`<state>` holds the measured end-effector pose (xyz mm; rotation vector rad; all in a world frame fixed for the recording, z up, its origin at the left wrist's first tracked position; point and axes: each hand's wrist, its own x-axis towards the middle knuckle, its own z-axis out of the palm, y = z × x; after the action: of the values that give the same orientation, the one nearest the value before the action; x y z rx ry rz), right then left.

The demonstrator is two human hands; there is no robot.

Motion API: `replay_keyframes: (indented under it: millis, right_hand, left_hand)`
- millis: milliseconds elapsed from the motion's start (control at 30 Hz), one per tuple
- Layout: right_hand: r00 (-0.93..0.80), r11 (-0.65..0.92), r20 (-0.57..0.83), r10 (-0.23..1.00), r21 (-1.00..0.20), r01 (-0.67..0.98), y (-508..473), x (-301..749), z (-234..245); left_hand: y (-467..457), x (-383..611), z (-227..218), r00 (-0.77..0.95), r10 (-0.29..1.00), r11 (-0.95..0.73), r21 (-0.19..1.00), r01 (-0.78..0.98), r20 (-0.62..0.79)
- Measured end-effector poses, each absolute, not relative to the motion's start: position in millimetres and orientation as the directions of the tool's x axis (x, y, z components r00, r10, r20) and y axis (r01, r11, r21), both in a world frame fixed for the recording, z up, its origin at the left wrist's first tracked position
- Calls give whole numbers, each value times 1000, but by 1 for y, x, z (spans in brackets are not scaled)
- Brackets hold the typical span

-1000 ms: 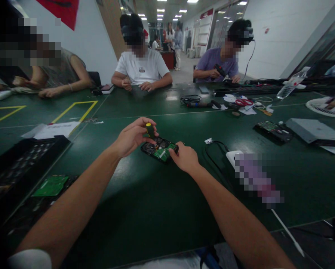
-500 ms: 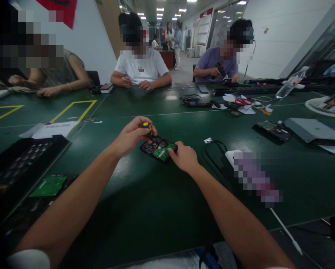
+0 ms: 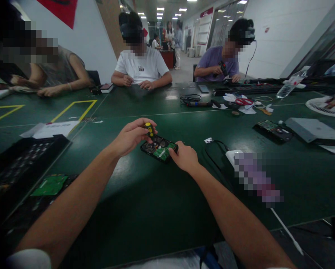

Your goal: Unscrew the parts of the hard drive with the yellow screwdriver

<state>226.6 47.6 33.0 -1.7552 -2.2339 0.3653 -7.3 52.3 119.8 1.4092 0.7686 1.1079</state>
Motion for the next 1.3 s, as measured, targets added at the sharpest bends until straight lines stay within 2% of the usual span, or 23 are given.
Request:
replay_keyframes:
  millis: [400, 567, 733, 867, 1300]
  right_hand:
    - [-226, 222, 35, 974, -373, 901, 48, 227, 33]
    - [-222, 219, 38, 974, -376, 900, 48, 226, 35]
    - [-221, 216, 32, 975, -387, 897, 47, 226, 36]
    - [-222, 214, 28, 975, -400, 891, 47, 226, 35]
    - [-225, 223, 41, 974, -390, 893, 49, 227, 33]
  left_hand:
    - [59, -13, 117, 352, 921, -100, 974, -204, 168]
    - [59, -14, 119, 346, 931, -41, 975, -217, 116]
    - [53, -13, 127, 299, 953, 20, 972, -233, 52]
    - [50, -13, 132, 244, 967, -5, 965, -262, 71]
    - [47, -16, 138, 225, 972, -50, 994, -95, 70]
